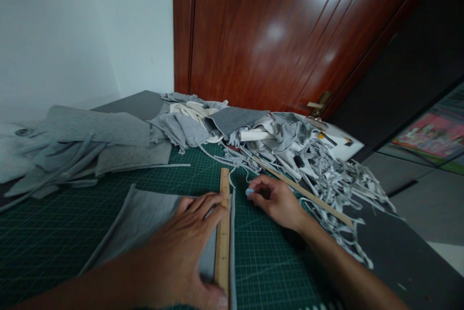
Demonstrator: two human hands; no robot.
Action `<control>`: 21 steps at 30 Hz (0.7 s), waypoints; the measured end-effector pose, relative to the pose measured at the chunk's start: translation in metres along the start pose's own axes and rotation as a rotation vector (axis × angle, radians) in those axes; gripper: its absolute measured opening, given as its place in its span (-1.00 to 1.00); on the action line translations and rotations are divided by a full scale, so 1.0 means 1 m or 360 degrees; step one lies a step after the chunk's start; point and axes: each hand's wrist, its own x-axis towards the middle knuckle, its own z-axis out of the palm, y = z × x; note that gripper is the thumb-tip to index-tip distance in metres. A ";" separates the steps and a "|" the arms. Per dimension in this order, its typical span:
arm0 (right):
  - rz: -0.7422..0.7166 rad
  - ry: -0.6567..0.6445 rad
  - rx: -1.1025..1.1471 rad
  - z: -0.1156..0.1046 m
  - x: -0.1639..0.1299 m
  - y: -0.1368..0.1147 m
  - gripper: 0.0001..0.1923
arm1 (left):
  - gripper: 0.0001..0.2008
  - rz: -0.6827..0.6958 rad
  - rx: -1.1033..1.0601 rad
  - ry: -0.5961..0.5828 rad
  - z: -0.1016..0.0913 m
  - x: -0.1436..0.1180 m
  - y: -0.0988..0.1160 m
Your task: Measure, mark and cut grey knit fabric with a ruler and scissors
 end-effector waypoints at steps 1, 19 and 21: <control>-0.0002 0.0071 -0.0131 -0.008 0.001 0.002 -0.93 | 0.15 -0.0002 -0.0001 -0.0003 0.000 0.000 0.000; -0.0705 -0.0444 -0.0429 0.008 -0.012 -0.034 -0.79 | -0.89 -0.0108 -0.0313 0.0157 -0.005 -0.009 -0.010; -0.0722 -0.0444 -0.0417 0.008 -0.017 -0.035 -0.76 | -0.80 -0.0136 -0.0224 0.0284 0.002 -0.015 -0.015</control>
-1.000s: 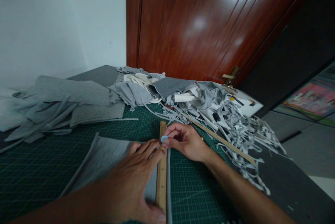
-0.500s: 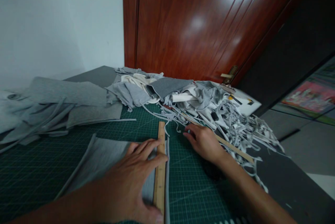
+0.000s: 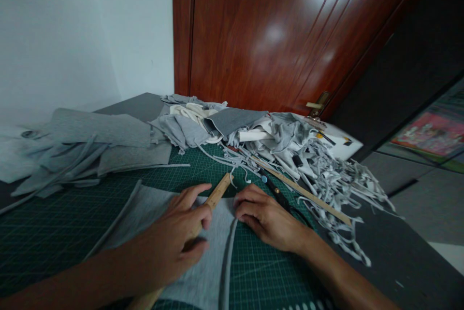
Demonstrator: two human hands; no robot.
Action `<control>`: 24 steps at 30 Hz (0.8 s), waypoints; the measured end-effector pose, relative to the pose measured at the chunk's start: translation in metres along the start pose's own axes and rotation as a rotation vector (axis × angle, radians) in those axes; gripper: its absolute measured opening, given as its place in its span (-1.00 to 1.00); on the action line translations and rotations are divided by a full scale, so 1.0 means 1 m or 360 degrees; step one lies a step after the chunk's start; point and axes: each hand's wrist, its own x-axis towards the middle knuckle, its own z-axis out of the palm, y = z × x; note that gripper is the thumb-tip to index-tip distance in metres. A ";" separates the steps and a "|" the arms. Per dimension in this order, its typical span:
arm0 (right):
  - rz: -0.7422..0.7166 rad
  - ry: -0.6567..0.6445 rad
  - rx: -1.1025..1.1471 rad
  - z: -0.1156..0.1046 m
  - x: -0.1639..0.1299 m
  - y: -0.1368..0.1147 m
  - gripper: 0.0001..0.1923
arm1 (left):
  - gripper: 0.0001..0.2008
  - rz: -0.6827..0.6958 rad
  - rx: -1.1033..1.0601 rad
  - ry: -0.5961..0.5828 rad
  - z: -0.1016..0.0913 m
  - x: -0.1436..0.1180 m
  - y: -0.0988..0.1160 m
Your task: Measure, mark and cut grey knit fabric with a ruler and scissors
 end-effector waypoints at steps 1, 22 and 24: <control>-0.0005 -0.0004 0.0001 0.000 -0.002 -0.002 -0.75 | -0.71 -0.0021 0.0052 0.0060 0.002 -0.004 -0.004; -0.0049 0.0062 -0.0318 0.060 -0.031 -0.061 -0.80 | -0.48 0.0379 0.0158 -0.0219 -0.043 0.005 -0.022; -0.0162 0.0175 -0.0379 0.095 -0.029 -0.064 -0.83 | -0.55 0.0271 0.0085 -0.0037 -0.043 0.010 -0.015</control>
